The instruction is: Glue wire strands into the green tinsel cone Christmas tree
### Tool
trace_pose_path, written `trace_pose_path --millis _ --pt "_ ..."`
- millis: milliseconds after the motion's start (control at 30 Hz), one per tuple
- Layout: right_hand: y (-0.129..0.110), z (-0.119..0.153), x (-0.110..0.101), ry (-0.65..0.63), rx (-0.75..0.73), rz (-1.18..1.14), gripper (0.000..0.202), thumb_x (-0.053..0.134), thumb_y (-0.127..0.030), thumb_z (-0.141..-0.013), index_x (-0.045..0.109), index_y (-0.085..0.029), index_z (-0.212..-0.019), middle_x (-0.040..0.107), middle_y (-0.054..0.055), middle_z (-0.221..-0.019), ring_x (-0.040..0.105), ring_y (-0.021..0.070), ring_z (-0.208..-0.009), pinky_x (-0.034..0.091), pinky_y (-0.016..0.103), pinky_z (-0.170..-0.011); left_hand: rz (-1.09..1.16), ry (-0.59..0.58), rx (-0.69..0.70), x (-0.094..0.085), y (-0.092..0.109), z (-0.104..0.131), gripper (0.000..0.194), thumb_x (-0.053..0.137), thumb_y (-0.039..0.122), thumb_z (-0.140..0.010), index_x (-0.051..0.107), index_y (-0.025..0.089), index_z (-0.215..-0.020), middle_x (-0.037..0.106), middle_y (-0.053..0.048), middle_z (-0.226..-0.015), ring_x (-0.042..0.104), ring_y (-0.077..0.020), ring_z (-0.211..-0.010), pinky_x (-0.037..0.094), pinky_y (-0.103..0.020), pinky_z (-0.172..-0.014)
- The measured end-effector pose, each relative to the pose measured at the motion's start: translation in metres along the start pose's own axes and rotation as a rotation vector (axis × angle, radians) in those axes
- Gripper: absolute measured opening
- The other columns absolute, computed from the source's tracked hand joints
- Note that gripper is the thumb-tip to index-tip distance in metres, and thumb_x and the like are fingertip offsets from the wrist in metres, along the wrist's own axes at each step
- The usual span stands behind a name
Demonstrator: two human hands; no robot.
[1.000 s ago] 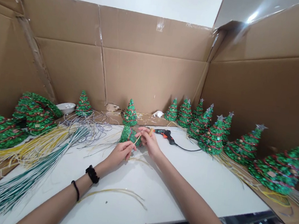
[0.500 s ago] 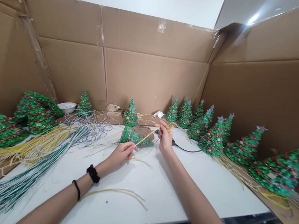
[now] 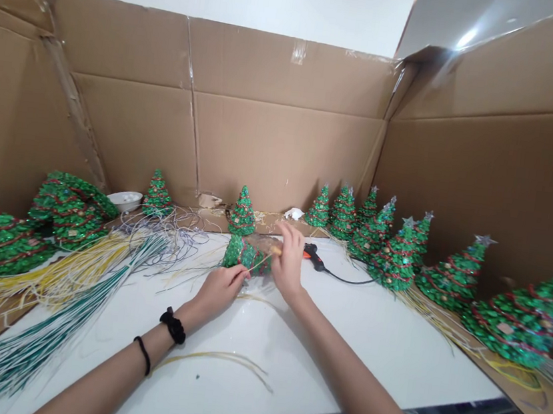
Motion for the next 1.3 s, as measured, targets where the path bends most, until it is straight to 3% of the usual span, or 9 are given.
trace_pose_path --millis 133,233,400,567,700,833,1000,1300 --pt "-0.027 0.016 0.021 -0.408 -0.355 0.003 0.033 0.039 -0.010 -0.084 0.055 -0.020 -0.111 0.055 0.011 -0.109 0.049 0.0210 -0.099 0.042 0.034 -0.084 -0.073 0.018 0.031 0.006 -0.010 -0.002 0.022 0.044 0.026 -0.083 0.063 0.018 -0.076 0.063 -0.004 -0.068 0.054 -0.0160 -0.060 0.031 -0.024 -0.054" --pt "-0.035 0.026 0.033 -0.561 -0.470 0.109 0.027 0.046 -0.015 -0.086 0.054 -0.017 -0.111 0.058 0.010 -0.099 0.049 0.0205 -0.088 0.042 0.032 -0.075 -0.061 0.005 0.038 0.010 -0.018 -0.003 0.013 0.052 0.021 -0.074 0.062 0.016 -0.068 0.065 -0.007 -0.073 0.056 -0.0173 -0.063 0.032 -0.024 -0.054" --pt "-0.030 0.023 0.032 -0.547 -0.388 0.218 0.024 0.048 -0.016 -0.086 0.054 -0.016 -0.109 0.059 0.008 -0.089 0.050 0.0206 -0.082 0.040 0.031 -0.071 -0.096 0.047 0.019 0.005 -0.016 -0.001 0.017 0.044 0.015 -0.077 0.059 0.017 -0.071 0.065 -0.007 -0.074 0.056 -0.0176 -0.064 0.033 -0.026 -0.058" --pt "-0.024 0.019 0.029 -0.550 -0.288 0.148 0.025 0.042 -0.010 -0.086 0.053 -0.017 -0.107 0.059 0.007 -0.088 0.051 0.0193 -0.083 0.039 0.029 -0.071 -0.079 0.063 0.028 -0.001 -0.005 0.000 0.019 0.038 0.018 -0.082 0.057 0.018 -0.082 0.064 -0.006 -0.075 0.055 -0.0176 -0.065 0.033 -0.027 -0.060" --pt "-0.018 0.017 0.028 -0.537 -0.190 0.081 0.023 0.041 -0.007 -0.083 0.053 -0.016 -0.099 0.059 0.008 -0.089 0.049 0.0196 -0.084 0.039 0.029 -0.072 0.064 0.112 0.002 -0.005 0.000 -0.001 0.021 0.036 0.030 -0.087 0.055 0.019 -0.085 0.062 -0.003 -0.075 0.054 -0.0155 -0.065 0.034 -0.025 -0.061" --pt "-0.010 0.014 0.025 -0.503 -0.101 -0.003 0.017 0.040 -0.008 -0.083 0.051 -0.018 -0.090 0.056 0.006 -0.085 0.047 0.0187 -0.081 0.038 0.028 -0.069 0.151 0.165 -0.049 -0.008 0.001 -0.003 0.031 0.033 0.040 -0.090 0.051 0.020 -0.074 0.053 0.002 -0.060 0.047 -0.0132 -0.056 0.032 -0.024 -0.056" --pt "-0.007 0.012 0.023 -0.491 -0.071 -0.099 0.013 0.038 -0.011 -0.084 0.045 -0.019 -0.077 0.050 0.003 -0.078 0.044 0.0172 -0.076 0.035 0.027 -0.066 0.167 0.177 -0.063 -0.009 0.000 -0.003 0.031 0.034 0.041 -0.089 0.049 0.020 -0.072 0.047 0.004 -0.055 0.045 -0.0126 -0.054 0.030 -0.023 -0.055" --pt "-0.011 0.011 0.022 -0.508 -0.081 -0.189 0.017 0.036 -0.004 -0.077 0.043 -0.020 -0.075 0.050 0.002 -0.077 0.043 0.0169 -0.077 0.035 0.026 -0.068 0.161 0.213 -0.076 -0.009 0.000 -0.002 0.032 0.033 0.042 -0.089 0.047 0.020 -0.071 0.046 0.004 -0.055 0.043 -0.0121 -0.053 0.030 -0.024 -0.055"
Point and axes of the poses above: each hand's wrist, its own z-axis away from the middle knuckle, its own x-axis out of the palm, y = z × x, the point moved 2 cm from there along -z, towards the middle knuckle
